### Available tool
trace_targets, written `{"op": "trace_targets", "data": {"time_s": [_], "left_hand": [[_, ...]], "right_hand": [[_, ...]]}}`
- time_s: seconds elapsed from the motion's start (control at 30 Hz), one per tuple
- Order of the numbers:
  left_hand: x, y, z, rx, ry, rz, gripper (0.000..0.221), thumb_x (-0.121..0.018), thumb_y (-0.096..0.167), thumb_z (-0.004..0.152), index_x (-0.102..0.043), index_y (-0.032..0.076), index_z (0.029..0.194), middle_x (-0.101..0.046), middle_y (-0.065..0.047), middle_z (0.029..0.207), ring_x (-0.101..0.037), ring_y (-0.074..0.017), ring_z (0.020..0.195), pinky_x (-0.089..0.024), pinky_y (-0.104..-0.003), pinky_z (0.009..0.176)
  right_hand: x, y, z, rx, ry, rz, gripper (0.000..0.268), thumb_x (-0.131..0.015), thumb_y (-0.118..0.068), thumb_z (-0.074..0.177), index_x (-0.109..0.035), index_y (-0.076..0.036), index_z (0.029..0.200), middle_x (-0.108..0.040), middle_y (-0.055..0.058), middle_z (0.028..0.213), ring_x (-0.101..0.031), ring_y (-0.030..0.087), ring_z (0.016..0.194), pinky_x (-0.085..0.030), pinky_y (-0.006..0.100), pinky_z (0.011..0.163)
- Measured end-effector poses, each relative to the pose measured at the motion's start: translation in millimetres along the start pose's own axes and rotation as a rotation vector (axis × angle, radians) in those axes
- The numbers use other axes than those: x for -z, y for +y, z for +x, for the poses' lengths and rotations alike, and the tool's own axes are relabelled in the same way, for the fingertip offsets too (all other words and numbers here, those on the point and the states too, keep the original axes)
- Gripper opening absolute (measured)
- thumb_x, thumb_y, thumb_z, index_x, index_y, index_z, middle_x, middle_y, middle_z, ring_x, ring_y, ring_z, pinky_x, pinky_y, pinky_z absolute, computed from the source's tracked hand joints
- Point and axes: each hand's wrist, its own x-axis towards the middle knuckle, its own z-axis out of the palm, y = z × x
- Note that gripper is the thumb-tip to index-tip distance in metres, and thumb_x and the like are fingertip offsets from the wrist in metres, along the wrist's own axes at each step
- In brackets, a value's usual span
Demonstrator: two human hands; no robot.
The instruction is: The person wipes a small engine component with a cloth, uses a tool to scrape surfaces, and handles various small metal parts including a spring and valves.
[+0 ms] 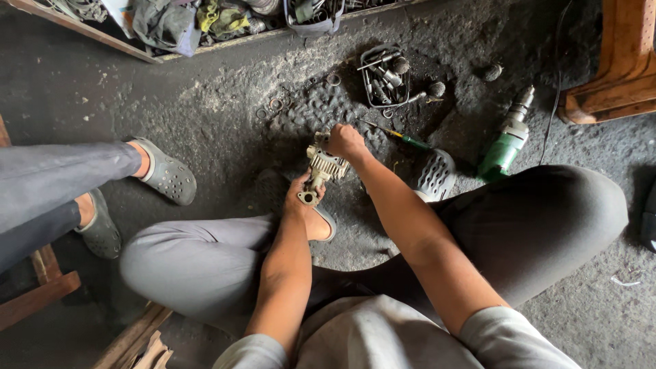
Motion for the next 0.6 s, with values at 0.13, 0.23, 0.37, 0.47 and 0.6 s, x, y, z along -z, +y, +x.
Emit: {"op": "trace_targets", "data": {"time_s": [0.13,0.23,0.37,0.47,0.6], "left_hand": [[-1,-2,-4,-0.008,-0.023,-0.010,0.044,-0.076,0.038,0.090,-0.064,0.001,0.111,-0.065,-0.018,0.094,-0.062,-0.0301,0.076,-0.055,-0.030,0.054],[-3,1,-9,0.018,-0.060,0.024,0.051,-0.076,0.041,0.092,-0.063,-0.005,0.111,-0.061,-0.023,0.090,-0.059,-0.0286,0.070,-0.055,-0.030,0.053],[-8,0,-14,-0.009,-0.057,0.007,0.045,-0.076,0.037,0.092,-0.064,-0.002,0.110,-0.063,-0.020,0.092,-0.059,-0.0274,0.070,-0.054,-0.028,0.052],[-8,3,-15,0.042,-0.054,0.001,0.043,-0.075,0.037,0.091,-0.064,-0.001,0.110,-0.064,-0.019,0.093,-0.060,-0.0279,0.073,-0.054,-0.029,0.053],[-7,8,-16,0.064,-0.055,-0.018,0.041,-0.075,0.035,0.092,-0.065,0.000,0.110,-0.065,-0.018,0.096,-0.061,-0.0285,0.075,-0.054,-0.029,0.053]], "right_hand": [[-16,4,13,0.056,0.126,0.028,0.058,-0.074,-0.053,0.087,-0.071,0.004,0.096,-0.071,0.017,0.082,-0.067,0.022,0.066,-0.058,0.034,0.057],[-22,13,23,0.108,0.094,0.033,0.056,-0.073,-0.052,0.087,-0.073,0.004,0.092,-0.073,0.015,0.078,-0.072,0.022,0.065,-0.062,0.033,0.056],[-18,18,35,0.176,0.086,-0.037,0.060,-0.078,-0.061,0.079,-0.077,-0.001,0.083,-0.073,0.013,0.074,-0.070,0.021,0.064,-0.059,0.032,0.062],[-20,19,34,0.172,0.079,-0.050,0.059,-0.075,-0.063,0.082,-0.079,-0.005,0.082,-0.075,0.011,0.076,-0.069,0.020,0.065,-0.057,0.032,0.063],[-15,17,36,0.203,-0.002,-0.073,0.048,-0.074,-0.060,0.084,-0.082,-0.013,0.089,-0.076,0.007,0.080,-0.069,0.018,0.067,-0.058,0.032,0.064]]}}
